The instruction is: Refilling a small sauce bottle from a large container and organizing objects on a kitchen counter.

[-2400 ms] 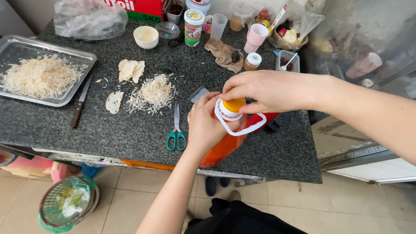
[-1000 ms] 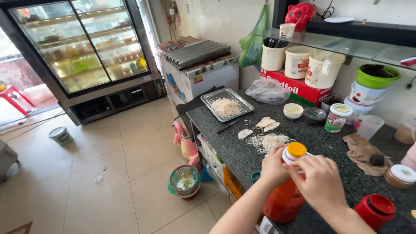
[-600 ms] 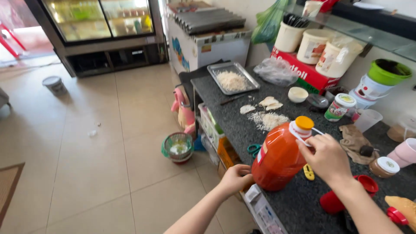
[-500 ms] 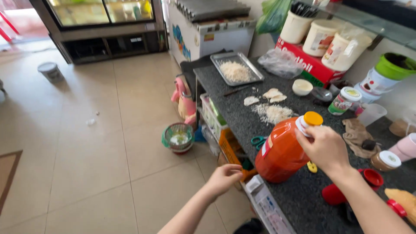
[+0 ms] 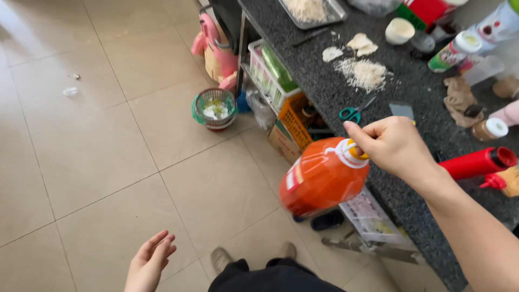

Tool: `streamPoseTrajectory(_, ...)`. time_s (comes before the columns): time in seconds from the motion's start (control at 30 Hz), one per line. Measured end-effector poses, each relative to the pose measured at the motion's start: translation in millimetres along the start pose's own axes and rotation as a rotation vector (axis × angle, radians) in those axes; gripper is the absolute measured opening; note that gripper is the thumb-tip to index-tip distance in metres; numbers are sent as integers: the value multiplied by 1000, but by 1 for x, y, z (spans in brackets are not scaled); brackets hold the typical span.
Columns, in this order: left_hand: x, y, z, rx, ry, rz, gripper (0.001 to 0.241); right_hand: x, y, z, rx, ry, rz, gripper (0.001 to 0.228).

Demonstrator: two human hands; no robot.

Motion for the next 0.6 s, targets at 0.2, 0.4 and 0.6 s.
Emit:
streamPoseTrajectory(0.2,-49,-5,-68,-18,36,47,47,-168,28,-16,-62,201,429,54)
streamPoseTrajectory(0.4,-118,4,-86,0,72,-2,40,-408,17,-37,41,431,816,41)
streamPoseTrajectory(0.6,-103,46,26,61,-57,-160,44,-664,35,-153,-60,364,907,37)
Point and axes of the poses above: each hand's wrist, its own y-axis towards the middle knuckle, its own x-axis out of the back of the hand, z = x × y, the point moved 4 cm from there along y, towards the middle knuckle, and after that the axes turned 1 degree about -x, right-handed, at the moved point
